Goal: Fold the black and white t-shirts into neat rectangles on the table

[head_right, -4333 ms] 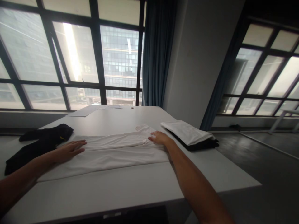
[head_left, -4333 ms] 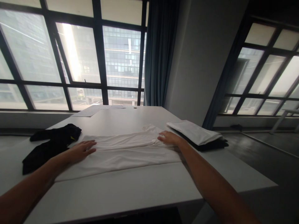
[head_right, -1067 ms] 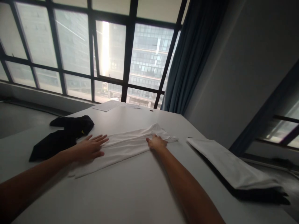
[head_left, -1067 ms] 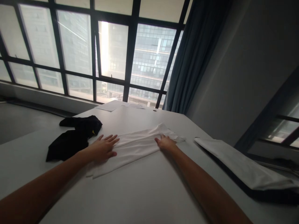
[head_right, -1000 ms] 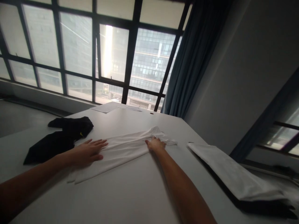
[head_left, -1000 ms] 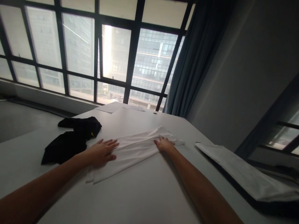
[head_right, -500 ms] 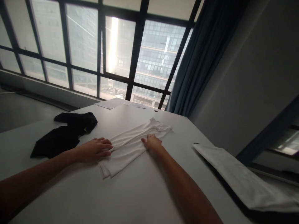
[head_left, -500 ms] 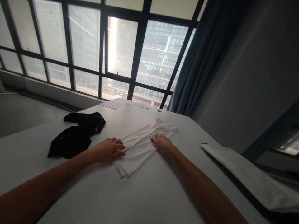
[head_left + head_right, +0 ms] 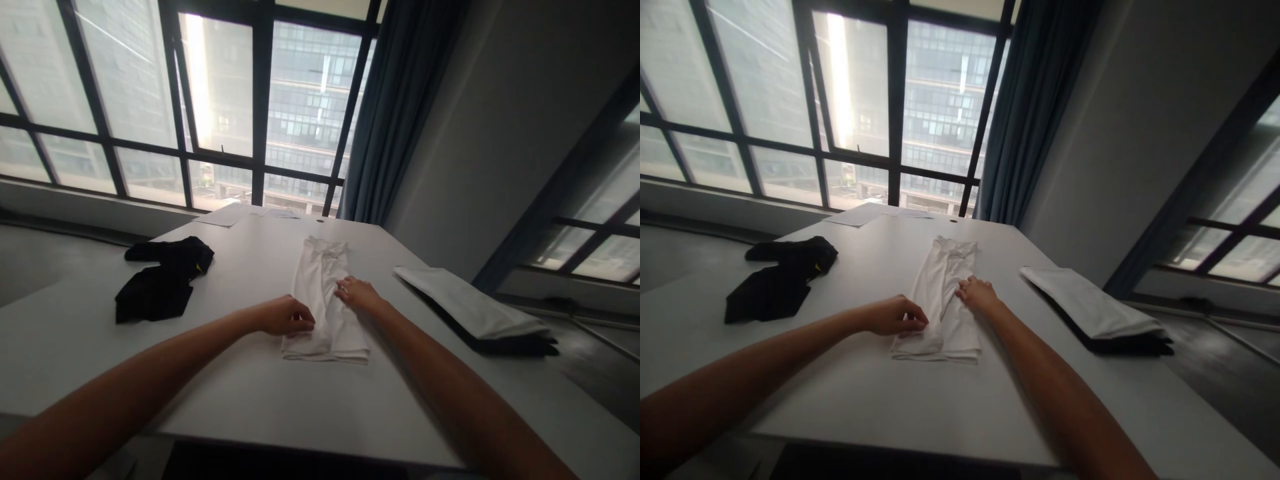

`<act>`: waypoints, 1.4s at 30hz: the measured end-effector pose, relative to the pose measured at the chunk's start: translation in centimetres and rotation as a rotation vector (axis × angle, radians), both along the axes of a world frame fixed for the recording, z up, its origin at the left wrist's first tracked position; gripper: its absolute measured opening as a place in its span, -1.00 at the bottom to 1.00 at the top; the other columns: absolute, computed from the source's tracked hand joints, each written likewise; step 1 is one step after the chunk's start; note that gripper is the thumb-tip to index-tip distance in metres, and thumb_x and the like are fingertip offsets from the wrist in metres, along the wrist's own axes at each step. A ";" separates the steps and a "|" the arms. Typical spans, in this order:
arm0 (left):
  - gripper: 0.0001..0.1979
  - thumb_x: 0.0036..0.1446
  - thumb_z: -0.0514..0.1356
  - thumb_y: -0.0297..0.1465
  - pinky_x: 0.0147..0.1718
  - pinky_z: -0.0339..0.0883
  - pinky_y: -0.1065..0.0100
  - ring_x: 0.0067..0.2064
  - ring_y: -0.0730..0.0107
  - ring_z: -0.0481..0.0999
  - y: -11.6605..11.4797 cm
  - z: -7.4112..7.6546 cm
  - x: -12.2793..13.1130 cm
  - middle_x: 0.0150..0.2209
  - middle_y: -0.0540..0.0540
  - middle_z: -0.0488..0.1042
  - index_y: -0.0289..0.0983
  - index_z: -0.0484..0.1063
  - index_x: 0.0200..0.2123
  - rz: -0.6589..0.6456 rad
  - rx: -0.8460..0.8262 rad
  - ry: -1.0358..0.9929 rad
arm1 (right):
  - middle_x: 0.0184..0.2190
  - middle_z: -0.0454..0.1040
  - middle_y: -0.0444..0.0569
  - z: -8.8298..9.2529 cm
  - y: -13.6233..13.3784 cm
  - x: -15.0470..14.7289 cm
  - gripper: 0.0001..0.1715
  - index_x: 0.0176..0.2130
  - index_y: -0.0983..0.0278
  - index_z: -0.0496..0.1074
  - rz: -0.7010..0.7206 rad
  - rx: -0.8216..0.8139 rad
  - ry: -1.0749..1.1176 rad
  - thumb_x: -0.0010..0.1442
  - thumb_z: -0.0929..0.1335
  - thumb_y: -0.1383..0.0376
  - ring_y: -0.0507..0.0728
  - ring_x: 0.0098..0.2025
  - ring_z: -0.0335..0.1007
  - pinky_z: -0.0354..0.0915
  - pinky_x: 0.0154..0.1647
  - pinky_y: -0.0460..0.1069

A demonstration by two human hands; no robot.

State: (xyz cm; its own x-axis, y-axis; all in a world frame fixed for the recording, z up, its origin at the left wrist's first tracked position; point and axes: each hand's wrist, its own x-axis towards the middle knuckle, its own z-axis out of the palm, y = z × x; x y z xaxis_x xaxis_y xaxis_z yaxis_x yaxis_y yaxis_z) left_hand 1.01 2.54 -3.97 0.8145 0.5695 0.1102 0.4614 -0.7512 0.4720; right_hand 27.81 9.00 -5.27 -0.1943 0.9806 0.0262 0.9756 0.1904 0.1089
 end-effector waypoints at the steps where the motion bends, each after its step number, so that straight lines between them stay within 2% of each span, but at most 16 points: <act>1: -0.74 0.28 0.16 -0.27 -0.30 0.33 0.43 -0.37 0.40 0.54 0.1 0.0 0.3 -0.34 -0.08 0.62 -0.25 0.61 -0.17 0.011 0.033 0.010 | 0.18 0.35 0.12 0.0 -1.1 0.2 -0.53 0.17 0.14 0.38 -0.001 -0.004 -0.012 0.40 0.19 0.07 0.26 0.11 0.36 0.16 0.12 0.12; 5: -0.79 0.18 0.26 -0.27 -0.20 0.33 0.38 -0.23 0.32 0.53 0.3 -0.7 0.2 -0.18 -0.13 0.59 -0.23 0.62 -0.19 0.050 0.226 0.032 | 0.10 0.42 0.17 0.0 -4.4 1.6 -0.63 0.07 0.21 0.46 -0.070 0.084 -0.048 0.38 0.23 0.19 0.28 0.11 0.35 0.12 0.15 0.16; 7: -0.77 0.18 0.26 -0.23 -0.15 0.34 0.36 -0.18 0.29 0.52 0.1 -1.1 -0.3 -0.15 -0.14 0.55 -0.22 0.62 -0.19 0.044 0.239 0.023 | 0.11 0.42 0.15 0.2 -5.5 2.4 -0.65 0.08 0.22 0.47 -0.055 0.132 0.032 0.35 0.28 0.25 0.26 0.11 0.35 0.15 0.14 0.11; 9: -0.72 0.23 0.20 -0.18 -0.13 0.34 0.33 -0.18 0.30 0.51 -0.4 -1.2 -0.8 -0.16 -0.14 0.53 -0.22 0.62 -0.19 0.044 0.222 -0.011 | 0.10 0.44 0.10 0.6 -6.2 3.0 -0.64 0.06 0.23 0.49 0.018 0.119 0.201 0.29 0.33 0.27 0.19 0.05 0.40 0.22 0.07 0.02; 12: -0.60 0.19 0.23 -0.04 -0.15 0.34 0.33 -0.19 0.30 0.49 -1.4 -0.9 -0.8 -0.15 -0.14 0.51 -0.21 0.60 -0.13 0.011 0.184 -0.060 | -0.15 0.56 0.03 1.7 -7.3 3.3 -0.68 -0.10 0.29 0.57 0.180 -0.055 0.448 0.21 0.40 0.17 0.11 -0.18 0.45 0.29 -0.12 -0.06; 15: -0.47 0.01 0.33 0.05 -0.26 0.34 0.37 -0.27 0.33 0.48 -2.4 -0.6 0.1 -0.22 -0.10 0.50 -0.19 0.58 -0.08 -0.080 0.151 -0.012 | -0.39 0.53 -0.07 2.9 -8.6 2.7 -0.54 -0.22 0.32 0.59 0.307 -0.340 0.539 0.03 0.49 0.01 0.06 -0.35 0.39 0.27 -0.31 -0.08; 17: -0.52 0.08 0.30 0.01 -0.33 0.32 0.39 -0.35 0.38 0.46 -2.8 -0.6 0.7 -0.26 -0.08 0.50 -0.21 0.57 -0.10 -0.107 0.152 0.024 | -0.40 0.51 -0.12 3.2 -9.4 1.9 -0.40 -0.20 0.31 0.58 0.346 -0.495 0.531 -0.15 0.57 -0.02 0.03 -0.39 0.36 0.24 -0.37 -0.10; 19: -0.63 0.20 0.22 -0.09 -0.35 0.30 0.40 -0.38 0.42 0.45 -3.1 -0.6 0.9 -0.27 -0.09 0.52 -0.25 0.57 -0.12 -0.091 0.158 0.022 | -0.41 0.49 -0.15 3.2 -10.1 0.9 -0.33 -0.18 0.30 0.56 0.360 -0.562 0.489 -0.24 0.60 0.00 0.01 -0.42 0.34 0.23 -0.40 -0.11; 22: -0.68 0.29 0.12 -0.20 -0.33 0.32 0.42 -0.37 0.44 0.46 -3.2 -0.3 0.7 -0.29 -0.10 0.52 -0.27 0.58 -0.18 -0.072 0.140 -0.016 | -0.44 0.47 -0.16 3.0 -10.6 0.1 -0.49 -0.21 0.30 0.56 0.391 -0.528 0.431 -0.13 0.59 0.10 -0.01 -0.43 0.30 0.20 -0.42 -0.12; 25: -0.69 0.30 0.09 -0.24 -0.32 0.33 0.44 -0.37 0.45 0.46 -3.5 0.6 0.2 -0.31 -0.10 0.50 -0.28 0.58 -0.24 -0.075 0.128 -0.042 | -0.47 0.44 -0.15 3.3 -10.6 0.4 -0.62 -0.26 0.34 0.58 0.432 -0.530 0.418 -0.04 0.55 0.15 -0.01 -0.44 0.27 0.17 -0.43 -0.13; 30: -0.80 0.19 0.13 -0.40 -0.36 0.30 0.44 -0.41 0.46 0.43 -4.1 2.1 -0.4 -0.35 -0.06 0.50 -0.28 0.57 -0.25 -0.086 0.209 -0.014 | -0.47 0.46 -0.11 4.9 -10.8 2.8 -0.53 -0.24 0.37 0.61 0.452 -0.548 0.518 -0.01 0.51 0.04 0.00 -0.43 0.27 0.17 -0.42 -0.11; 33: -0.79 0.12 0.14 -0.47 -0.40 0.28 0.45 -0.44 0.48 0.42 -4.5 2.4 -0.3 -0.36 -0.04 0.51 -0.27 0.58 -0.23 -0.097 0.252 0.012 | -0.46 0.49 -0.08 5.7 -11.2 3.7 -0.49 -0.25 0.38 0.62 0.422 -0.535 0.571 0.02 0.48 -0.01 0.02 -0.42 0.29 0.20 -0.39 -0.10; 36: -0.76 0.13 0.18 -0.44 -0.39 0.29 0.44 -0.43 0.46 0.45 -4.8 2.0 0.1 -0.37 -0.03 0.52 -0.26 0.59 -0.16 -0.116 0.256 0.034 | -0.47 0.51 -0.07 5.8 -11.5 3.7 -0.45 -0.26 0.39 0.62 0.383 -0.590 0.578 -0.02 0.49 -0.04 0.02 -0.43 0.31 0.22 -0.39 -0.10; 40: -0.81 0.16 0.26 -0.26 -0.33 0.31 0.42 -0.41 0.44 0.47 -5.0 1.6 0.6 -0.41 -0.01 0.50 -0.21 0.62 -0.24 -0.186 0.186 0.082 | -0.44 0.55 -0.02 5.4 -11.4 3.4 -0.40 -0.24 0.40 0.62 0.342 -0.804 0.582 -0.06 0.50 -0.06 0.04 -0.43 0.37 0.29 -0.38 -0.08; 42: -0.79 0.20 0.23 -0.25 -0.30 0.34 0.41 -0.38 0.43 0.48 -4.8 1.7 0.4 -0.38 -0.03 0.51 -0.20 0.63 -0.25 -0.166 0.155 0.058 | -0.44 0.54 -0.01 5.3 -11.0 3.8 -0.46 -0.27 0.40 0.60 0.305 -0.718 0.613 0.03 0.45 -0.04 0.04 -0.44 0.38 0.29 -0.39 -0.08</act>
State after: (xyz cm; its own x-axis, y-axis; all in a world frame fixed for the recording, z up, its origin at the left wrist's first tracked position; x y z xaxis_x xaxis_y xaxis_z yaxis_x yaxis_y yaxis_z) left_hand 1.36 -2.22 -2.30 0.9031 0.4071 0.1363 0.3485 -0.8806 0.3211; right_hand 31.59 -2.04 0.02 -0.5930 0.7130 -0.3742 0.7225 0.2659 -0.6383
